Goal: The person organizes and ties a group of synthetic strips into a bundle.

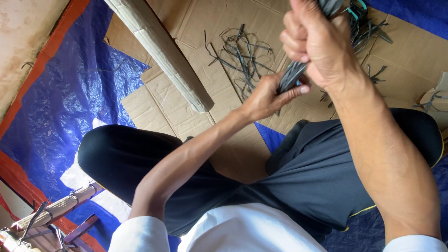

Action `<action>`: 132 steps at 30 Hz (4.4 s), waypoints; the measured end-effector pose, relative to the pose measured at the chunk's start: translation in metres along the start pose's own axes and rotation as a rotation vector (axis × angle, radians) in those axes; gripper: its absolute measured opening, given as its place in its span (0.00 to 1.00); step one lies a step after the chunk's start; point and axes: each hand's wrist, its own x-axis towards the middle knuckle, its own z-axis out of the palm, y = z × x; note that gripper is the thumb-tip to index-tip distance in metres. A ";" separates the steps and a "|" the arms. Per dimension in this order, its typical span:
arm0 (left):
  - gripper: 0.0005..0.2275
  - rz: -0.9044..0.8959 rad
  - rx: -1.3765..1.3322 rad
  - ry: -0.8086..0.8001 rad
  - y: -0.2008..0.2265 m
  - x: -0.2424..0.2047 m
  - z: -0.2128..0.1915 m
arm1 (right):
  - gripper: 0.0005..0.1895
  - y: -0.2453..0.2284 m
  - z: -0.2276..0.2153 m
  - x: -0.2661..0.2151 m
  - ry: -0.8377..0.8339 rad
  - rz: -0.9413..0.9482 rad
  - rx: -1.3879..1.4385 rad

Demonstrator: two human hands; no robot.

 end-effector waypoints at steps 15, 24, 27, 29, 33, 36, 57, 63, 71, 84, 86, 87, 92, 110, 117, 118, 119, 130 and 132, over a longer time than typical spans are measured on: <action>0.20 -0.046 0.364 0.743 -0.307 0.148 0.050 | 0.31 -0.024 -0.096 -0.032 0.235 -0.196 -0.052; 0.28 -0.415 0.318 0.562 -0.256 0.192 0.010 | 0.28 -0.049 -0.045 -0.022 0.305 -0.202 -0.073; 0.27 -0.283 0.305 0.851 -0.303 0.213 0.015 | 0.29 -0.048 -0.044 -0.023 0.321 -0.186 -0.073; 0.22 -0.122 0.041 0.882 -0.280 0.197 0.008 | 0.28 -0.041 -0.046 -0.018 0.329 -0.172 -0.076; 0.09 0.389 -0.642 0.806 -0.223 0.169 -0.014 | 0.27 -0.029 -0.039 -0.009 0.311 -0.135 -0.046; 0.08 0.531 -0.826 0.650 -0.120 0.107 -0.045 | 0.26 -0.024 -0.026 -0.004 0.250 -0.153 -0.101; 0.16 0.532 -0.624 0.384 -0.063 -0.016 -0.059 | 0.20 0.005 0.023 0.009 0.046 -0.227 -0.052; 0.14 0.483 -0.563 0.369 -0.065 -0.016 -0.055 | 0.15 0.019 0.006 0.010 0.090 -0.288 -0.057; 0.12 0.500 -0.592 0.360 -0.069 -0.012 -0.054 | 0.15 0.032 -0.007 0.011 0.152 -0.261 0.042; 0.13 0.515 -0.601 0.479 -0.064 -0.016 -0.060 | 0.16 0.024 0.016 0.012 0.156 -0.108 -0.076; 0.13 0.505 -0.599 0.463 -0.063 -0.018 -0.059 | 0.15 0.018 0.022 0.010 0.133 -0.073 -0.093; 0.12 0.495 -0.596 0.447 -0.062 -0.019 -0.059 | 0.15 0.015 0.025 0.009 0.109 -0.040 -0.111; 0.11 0.531 -0.621 0.351 -0.065 -0.018 -0.052 | 0.12 0.019 0.022 0.010 0.050 0.006 -0.081; 0.10 0.430 -0.497 0.267 -0.081 -0.011 -0.042 | 0.14 0.015 -0.004 0.008 0.295 -0.133 0.064; 0.14 0.378 -0.175 0.367 -0.081 -0.011 -0.048 | 0.16 0.027 -0.013 0.007 0.255 -0.177 0.131; 0.14 0.377 -0.175 0.367 -0.073 -0.012 -0.050 | 0.16 0.023 -0.010 0.007 0.255 -0.176 0.131; 0.20 0.487 -0.073 0.507 -0.066 -0.014 -0.053 | 0.16 0.020 -0.006 0.007 0.242 -0.211 0.099; 0.37 0.791 -0.266 0.225 -0.027 0.042 -0.029 | 0.20 0.007 0.000 0.004 0.020 -0.122 0.146; 0.22 0.381 -0.147 0.142 -0.035 0.044 -0.016 | 0.19 0.003 -0.004 0.002 0.094 -0.104 0.168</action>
